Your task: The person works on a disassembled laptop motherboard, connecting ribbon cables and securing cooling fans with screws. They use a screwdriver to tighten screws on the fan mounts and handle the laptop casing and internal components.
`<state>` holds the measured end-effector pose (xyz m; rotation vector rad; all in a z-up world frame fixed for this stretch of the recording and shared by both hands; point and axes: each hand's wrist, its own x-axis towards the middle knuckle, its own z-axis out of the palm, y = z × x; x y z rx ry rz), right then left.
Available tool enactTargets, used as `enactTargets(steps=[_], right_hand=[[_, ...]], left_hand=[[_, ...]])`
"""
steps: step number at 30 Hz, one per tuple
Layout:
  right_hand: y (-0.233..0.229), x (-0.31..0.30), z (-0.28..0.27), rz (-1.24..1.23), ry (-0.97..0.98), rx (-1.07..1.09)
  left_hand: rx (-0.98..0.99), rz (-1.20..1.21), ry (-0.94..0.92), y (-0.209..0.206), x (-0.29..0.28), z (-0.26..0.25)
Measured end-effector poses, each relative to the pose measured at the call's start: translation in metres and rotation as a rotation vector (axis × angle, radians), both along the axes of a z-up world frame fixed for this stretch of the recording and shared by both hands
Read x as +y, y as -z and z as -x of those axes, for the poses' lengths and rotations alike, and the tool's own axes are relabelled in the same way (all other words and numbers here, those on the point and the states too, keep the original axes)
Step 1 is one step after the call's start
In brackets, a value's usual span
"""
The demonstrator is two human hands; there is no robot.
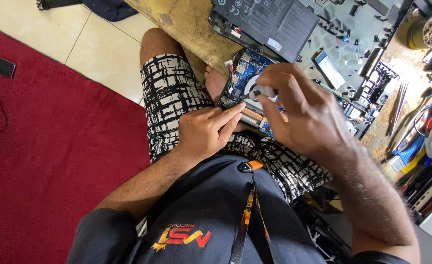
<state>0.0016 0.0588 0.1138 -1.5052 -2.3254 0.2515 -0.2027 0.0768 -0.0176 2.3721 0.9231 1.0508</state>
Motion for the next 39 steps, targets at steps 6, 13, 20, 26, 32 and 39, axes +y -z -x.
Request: enactTargets(steps=[6,13,20,26,32,39], right_hand=[[-0.018,0.007,0.001,-0.073,-0.036,-0.166],[-0.020,0.013,0.002,0.091,-0.049,-0.219],[-0.026,0.017,0.008,0.019,-0.193,-0.306],[-0.029,0.018,0.009,0.005,-0.164,-0.445],[-0.019,0.019,0.000,-0.039,-0.151,-0.397],[-0.016,0.016,0.001,-0.097,-0.148,-0.461]], left_hand=[[-0.013,-0.006,0.017,-0.001,0.002,-0.001],[-0.019,-0.011,0.015,-0.002,0.002,-0.003],[-0.039,0.037,0.040,-0.005,0.002,-0.006],[-0.616,0.563,-0.143,0.024,-0.008,-0.005],[-0.530,0.935,0.001,0.033,-0.005,-0.004],[-0.497,0.997,-0.067,0.034,-0.010,-0.010]])
